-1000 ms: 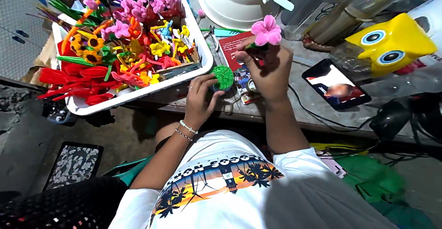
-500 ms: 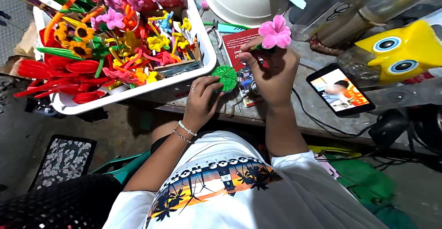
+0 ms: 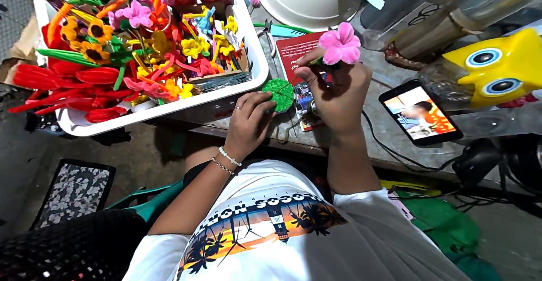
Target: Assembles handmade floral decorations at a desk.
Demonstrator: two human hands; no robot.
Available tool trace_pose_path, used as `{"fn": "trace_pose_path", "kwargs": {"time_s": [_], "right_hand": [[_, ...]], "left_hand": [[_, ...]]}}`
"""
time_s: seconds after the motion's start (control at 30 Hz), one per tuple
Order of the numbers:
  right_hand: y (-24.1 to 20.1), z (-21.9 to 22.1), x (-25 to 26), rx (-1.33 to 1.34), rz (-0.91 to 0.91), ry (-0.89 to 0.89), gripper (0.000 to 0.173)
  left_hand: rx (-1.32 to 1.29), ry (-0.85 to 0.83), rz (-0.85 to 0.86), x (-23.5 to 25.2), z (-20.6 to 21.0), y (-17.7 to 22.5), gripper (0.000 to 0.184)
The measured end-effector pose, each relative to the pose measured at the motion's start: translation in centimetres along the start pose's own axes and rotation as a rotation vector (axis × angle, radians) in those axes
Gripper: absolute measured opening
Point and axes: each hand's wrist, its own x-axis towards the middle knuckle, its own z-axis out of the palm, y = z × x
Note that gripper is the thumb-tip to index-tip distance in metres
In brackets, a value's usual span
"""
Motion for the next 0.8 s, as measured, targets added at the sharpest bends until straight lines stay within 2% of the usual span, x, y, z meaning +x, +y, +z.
{"fn": "trace_pose_path", "kwargs": {"time_s": [0.33, 0.47, 0.8], "right_hand": [[-0.1, 0.3, 0.6, -0.023, -0.018, -0.078, 0.02], [0.3, 0.7, 0.5, -0.006, -0.061, -0.048, 0.018], [-0.1, 0.6, -0.1, -0.055, -0.035, -0.11, 0.013]], "left_hand": [[0.012, 0.0, -0.002, 0.1, 0.0, 0.0, 0.021], [0.008, -0.011, -0.006, 0.0, 0.0, -0.1, 0.021], [0.017, -0.01, -0.008, 0.0, 0.0, 0.0, 0.021]]}}
